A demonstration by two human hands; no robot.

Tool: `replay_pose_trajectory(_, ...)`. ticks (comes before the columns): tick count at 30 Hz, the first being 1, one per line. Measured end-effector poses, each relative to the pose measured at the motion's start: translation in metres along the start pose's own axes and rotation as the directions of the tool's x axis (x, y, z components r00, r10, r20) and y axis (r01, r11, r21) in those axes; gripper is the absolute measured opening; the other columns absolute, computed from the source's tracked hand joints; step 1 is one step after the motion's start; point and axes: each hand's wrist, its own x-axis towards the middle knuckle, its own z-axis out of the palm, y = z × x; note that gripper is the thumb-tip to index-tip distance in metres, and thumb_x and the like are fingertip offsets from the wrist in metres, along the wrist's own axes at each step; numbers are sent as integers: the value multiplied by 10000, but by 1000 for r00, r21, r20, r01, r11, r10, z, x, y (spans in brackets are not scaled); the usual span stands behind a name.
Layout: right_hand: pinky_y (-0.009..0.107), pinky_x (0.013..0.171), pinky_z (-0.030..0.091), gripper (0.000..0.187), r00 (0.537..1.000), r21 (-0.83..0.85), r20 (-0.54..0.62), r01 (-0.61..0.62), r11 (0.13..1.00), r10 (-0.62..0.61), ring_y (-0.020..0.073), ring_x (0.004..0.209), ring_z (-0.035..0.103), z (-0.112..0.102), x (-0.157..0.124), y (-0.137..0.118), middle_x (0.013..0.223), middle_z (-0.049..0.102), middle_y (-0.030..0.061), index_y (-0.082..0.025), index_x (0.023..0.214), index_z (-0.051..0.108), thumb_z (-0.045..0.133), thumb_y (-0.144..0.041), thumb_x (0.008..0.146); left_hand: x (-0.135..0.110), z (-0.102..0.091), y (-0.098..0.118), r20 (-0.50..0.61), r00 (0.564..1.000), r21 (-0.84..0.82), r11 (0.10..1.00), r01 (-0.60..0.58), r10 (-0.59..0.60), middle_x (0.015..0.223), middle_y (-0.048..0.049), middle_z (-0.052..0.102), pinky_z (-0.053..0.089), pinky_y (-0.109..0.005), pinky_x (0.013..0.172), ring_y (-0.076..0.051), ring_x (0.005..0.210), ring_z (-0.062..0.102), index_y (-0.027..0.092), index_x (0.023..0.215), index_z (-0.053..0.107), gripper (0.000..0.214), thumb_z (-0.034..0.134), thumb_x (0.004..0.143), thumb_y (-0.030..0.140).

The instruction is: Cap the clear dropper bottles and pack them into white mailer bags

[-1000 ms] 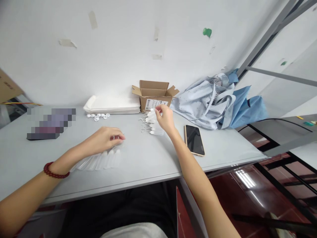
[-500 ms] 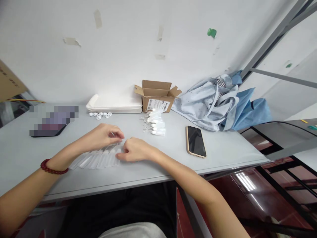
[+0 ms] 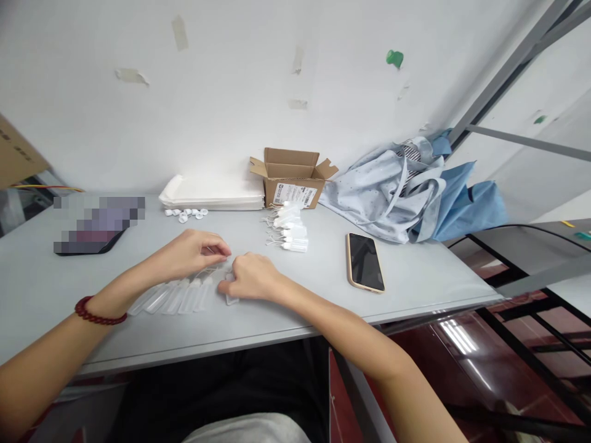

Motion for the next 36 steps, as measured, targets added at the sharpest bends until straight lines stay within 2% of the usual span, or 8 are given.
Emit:
replay_pose_trajectory(5,245,522,261,320,989,70,-150,9,998,1,100,516,440,-6,3,8,534,560,23,-146,570,604,562,-375,790,1,0,3,-29,1000,8,1000,-3,3,787,-25,740,498,-265,671,-186,737,676,184,777,717,173,551,755,225)
replay_pose_trajectory(8,223,545,292,288,963,160,-267,80,984,-34,83,510,453,-9,4,13,537,562,0,-151,599,571,583,-348,809,1,2,3,-109,994,-20,1000,0,-2,816,-24,742,513,-284,709,-195,764,682,191,789,718,172,555,761,236)
replay_pose_trajectory(11,211,559,315,289,943,223,-330,123,967,-44,77,500,464,-10,5,15,530,559,-16,-160,620,534,608,-352,823,2,3,4,-211,977,-80,997,2,-19,879,-36,746,528,-309,760,-208,821,686,189,828,719,173,573,771,262)
replay_pose_trajectory(18,201,536,372,299,942,422,-336,164,892,-15,81,432,528,-7,8,23,562,560,-46,-177,745,499,596,-438,853,0,1,12,-323,946,-186,982,-23,-39,910,-48,745,531,-328,829,-212,868,679,172,849,729,183,611,786,297)
replay_pose_trajectory(22,208,549,381,287,929,422,-369,156,893,12,85,437,527,-7,9,24,568,558,-51,-176,796,521,596,-446,856,0,0,12,-350,937,-174,984,-44,-19,903,-47,739,532,-322,829,-207,863,669,171,834,727,175,617,789,299)
replay_pose_trajectory(27,216,588,391,236,910,420,-412,133,898,57,108,544,572,-7,10,22,619,591,-25,-163,862,556,617,-390,851,1,-1,8,-387,921,-197,979,-42,-38,919,-49,735,535,-329,845,-208,874,671,174,848,716,165,626,791,301)
replay_pose_trajectory(36,222,555,416,220,898,470,-436,180,864,50,92,551,573,-5,11,22,832,644,31,-163,913,538,598,-367,857,0,-1,9,-361,929,-283,959,-26,-81,931,-63,737,540,-342,855,-218,884,684,159,873,706,195,647,786,324)
